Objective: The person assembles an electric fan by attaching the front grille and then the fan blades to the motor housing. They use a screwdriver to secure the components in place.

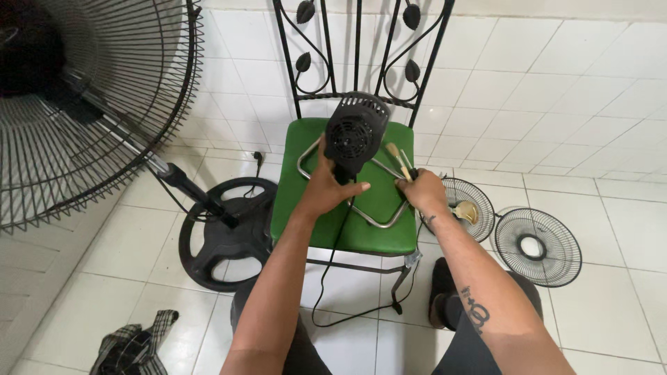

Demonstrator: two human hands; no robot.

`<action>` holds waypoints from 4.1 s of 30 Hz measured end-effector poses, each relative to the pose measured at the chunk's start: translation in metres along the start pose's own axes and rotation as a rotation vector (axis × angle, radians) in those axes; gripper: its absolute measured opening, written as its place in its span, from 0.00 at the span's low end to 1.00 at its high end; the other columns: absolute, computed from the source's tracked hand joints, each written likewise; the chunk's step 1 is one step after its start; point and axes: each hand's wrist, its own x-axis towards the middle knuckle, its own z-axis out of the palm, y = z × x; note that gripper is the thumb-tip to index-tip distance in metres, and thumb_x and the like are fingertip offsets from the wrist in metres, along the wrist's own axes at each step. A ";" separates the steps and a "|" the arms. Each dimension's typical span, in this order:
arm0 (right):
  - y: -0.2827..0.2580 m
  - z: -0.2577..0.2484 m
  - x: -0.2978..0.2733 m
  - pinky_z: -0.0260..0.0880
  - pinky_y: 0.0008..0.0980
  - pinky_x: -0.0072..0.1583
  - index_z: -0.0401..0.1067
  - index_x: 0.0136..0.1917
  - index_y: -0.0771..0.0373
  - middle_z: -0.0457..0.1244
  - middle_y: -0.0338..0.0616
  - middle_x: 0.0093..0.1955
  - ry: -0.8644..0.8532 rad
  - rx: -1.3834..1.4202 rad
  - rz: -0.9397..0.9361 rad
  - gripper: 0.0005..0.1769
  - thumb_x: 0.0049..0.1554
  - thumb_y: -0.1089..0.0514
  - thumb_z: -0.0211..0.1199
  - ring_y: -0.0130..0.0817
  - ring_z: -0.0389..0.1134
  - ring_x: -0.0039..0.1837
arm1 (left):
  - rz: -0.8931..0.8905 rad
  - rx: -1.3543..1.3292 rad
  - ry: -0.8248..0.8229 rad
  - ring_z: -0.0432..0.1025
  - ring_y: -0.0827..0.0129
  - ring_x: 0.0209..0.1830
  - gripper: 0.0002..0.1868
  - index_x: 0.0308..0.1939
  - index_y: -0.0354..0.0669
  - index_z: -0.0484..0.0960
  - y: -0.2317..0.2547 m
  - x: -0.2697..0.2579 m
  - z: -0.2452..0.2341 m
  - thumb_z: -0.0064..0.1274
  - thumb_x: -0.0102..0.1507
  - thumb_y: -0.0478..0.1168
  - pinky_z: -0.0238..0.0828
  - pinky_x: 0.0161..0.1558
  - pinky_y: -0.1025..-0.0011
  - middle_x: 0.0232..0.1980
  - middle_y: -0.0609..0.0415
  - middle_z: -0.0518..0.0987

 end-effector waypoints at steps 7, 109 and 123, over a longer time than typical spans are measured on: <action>-0.004 0.016 0.056 0.72 0.44 0.52 0.75 0.50 0.68 0.71 0.58 0.45 0.190 0.237 -0.167 0.21 0.54 0.48 0.71 0.52 0.74 0.48 | -0.214 -0.041 0.081 0.73 0.58 0.64 0.62 0.81 0.38 0.45 -0.005 -0.019 0.008 0.70 0.50 0.37 0.74 0.60 0.63 0.66 0.44 0.75; -0.044 -0.023 -0.025 0.50 0.23 0.28 0.71 0.55 0.60 0.67 0.38 0.47 -0.322 1.186 -0.074 0.20 0.64 0.42 0.57 0.22 0.54 0.26 | -0.361 -0.597 0.072 0.63 0.66 0.62 0.46 0.81 0.43 0.61 -0.046 0.006 -0.006 0.36 0.69 0.71 0.57 0.61 0.65 0.64 0.52 0.68; -0.061 0.001 -0.035 0.50 0.24 0.27 0.66 0.65 0.56 0.66 0.34 0.43 -0.451 1.205 -0.144 0.18 0.63 0.57 0.52 0.23 0.55 0.24 | -0.402 -0.437 0.185 0.65 0.72 0.66 0.42 0.78 0.52 0.60 -0.018 -0.048 0.006 0.45 0.65 0.65 0.59 0.66 0.68 0.70 0.59 0.70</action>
